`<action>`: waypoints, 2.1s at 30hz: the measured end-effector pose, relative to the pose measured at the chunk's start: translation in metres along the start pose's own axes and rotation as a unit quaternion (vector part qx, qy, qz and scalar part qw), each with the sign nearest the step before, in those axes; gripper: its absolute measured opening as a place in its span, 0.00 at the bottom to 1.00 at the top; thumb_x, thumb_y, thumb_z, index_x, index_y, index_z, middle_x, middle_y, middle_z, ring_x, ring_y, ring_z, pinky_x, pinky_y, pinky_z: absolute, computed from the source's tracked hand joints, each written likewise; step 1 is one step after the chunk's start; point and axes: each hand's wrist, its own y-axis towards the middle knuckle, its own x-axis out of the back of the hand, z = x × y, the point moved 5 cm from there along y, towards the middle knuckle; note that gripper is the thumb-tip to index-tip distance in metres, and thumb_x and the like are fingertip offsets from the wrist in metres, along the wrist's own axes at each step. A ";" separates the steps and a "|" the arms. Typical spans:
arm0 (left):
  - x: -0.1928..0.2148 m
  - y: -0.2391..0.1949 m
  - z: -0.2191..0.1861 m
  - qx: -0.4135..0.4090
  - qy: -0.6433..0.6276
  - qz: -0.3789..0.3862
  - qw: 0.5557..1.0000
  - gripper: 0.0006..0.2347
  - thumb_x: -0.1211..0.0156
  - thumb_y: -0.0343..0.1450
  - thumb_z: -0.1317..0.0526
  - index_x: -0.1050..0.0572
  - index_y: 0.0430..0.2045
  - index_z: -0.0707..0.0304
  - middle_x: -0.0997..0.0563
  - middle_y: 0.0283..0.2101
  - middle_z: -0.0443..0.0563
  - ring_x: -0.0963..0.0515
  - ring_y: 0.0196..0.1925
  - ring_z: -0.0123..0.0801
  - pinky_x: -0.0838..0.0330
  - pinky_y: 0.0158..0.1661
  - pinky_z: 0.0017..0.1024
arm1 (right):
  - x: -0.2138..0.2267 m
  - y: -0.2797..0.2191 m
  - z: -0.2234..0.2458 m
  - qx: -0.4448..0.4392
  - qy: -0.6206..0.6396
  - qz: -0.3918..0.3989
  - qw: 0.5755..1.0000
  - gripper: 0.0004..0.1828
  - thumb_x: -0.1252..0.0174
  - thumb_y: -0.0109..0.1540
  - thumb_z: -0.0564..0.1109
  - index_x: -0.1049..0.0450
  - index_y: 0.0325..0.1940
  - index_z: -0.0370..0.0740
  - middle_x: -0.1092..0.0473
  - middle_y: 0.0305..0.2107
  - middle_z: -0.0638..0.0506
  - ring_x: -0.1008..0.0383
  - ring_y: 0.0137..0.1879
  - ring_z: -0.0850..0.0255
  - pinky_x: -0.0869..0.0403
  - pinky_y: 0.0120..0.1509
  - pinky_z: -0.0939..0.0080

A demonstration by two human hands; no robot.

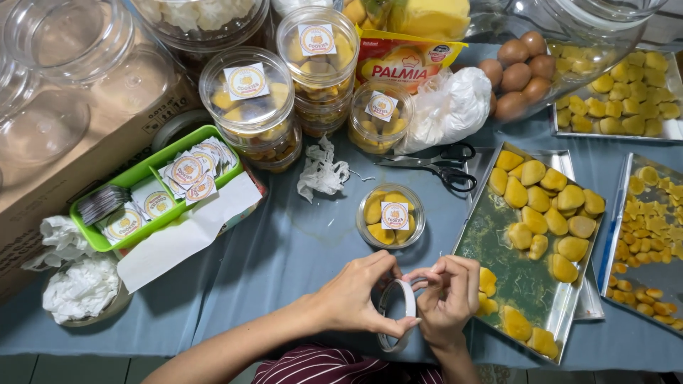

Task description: Packaging cookies into plastic jars, cleaning the containers, and applying labels.

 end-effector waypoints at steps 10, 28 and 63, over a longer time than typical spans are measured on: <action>0.003 0.001 -0.006 -0.034 -0.049 0.032 0.998 0.31 0.34 0.61 0.47 0.35 0.54 0.64 0.26 0.52 0.53 0.22 0.52 0.38 0.25 0.49 0.33 | 0.009 0.014 -0.005 -0.076 0.013 0.018 0.997 0.11 0.48 0.68 0.41 0.29 0.37 0.29 0.37 0.38 0.43 0.23 0.23 0.62 0.26 0.20 0.72; 0.010 -0.004 -0.023 -0.136 -0.031 0.062 0.988 0.34 0.34 0.65 0.50 0.40 0.65 0.59 0.43 0.70 0.63 0.20 0.57 0.48 0.20 0.50 0.41 | 0.015 0.017 -0.017 -0.305 0.182 0.121 0.927 0.11 0.41 0.63 0.37 0.29 0.49 0.32 0.26 0.36 0.42 0.18 0.34 0.58 0.16 0.29 0.65; 0.060 -0.006 -0.030 -0.139 -0.095 -0.035 0.985 0.30 0.30 0.65 0.53 0.35 0.63 0.44 0.42 0.71 0.56 0.18 0.42 0.30 0.15 0.37 0.23 | -0.002 0.166 -0.114 0.032 -0.458 0.400 0.793 0.27 0.36 0.59 0.53 0.26 0.61 0.45 0.29 0.47 0.50 0.31 0.54 0.49 0.25 0.40 0.44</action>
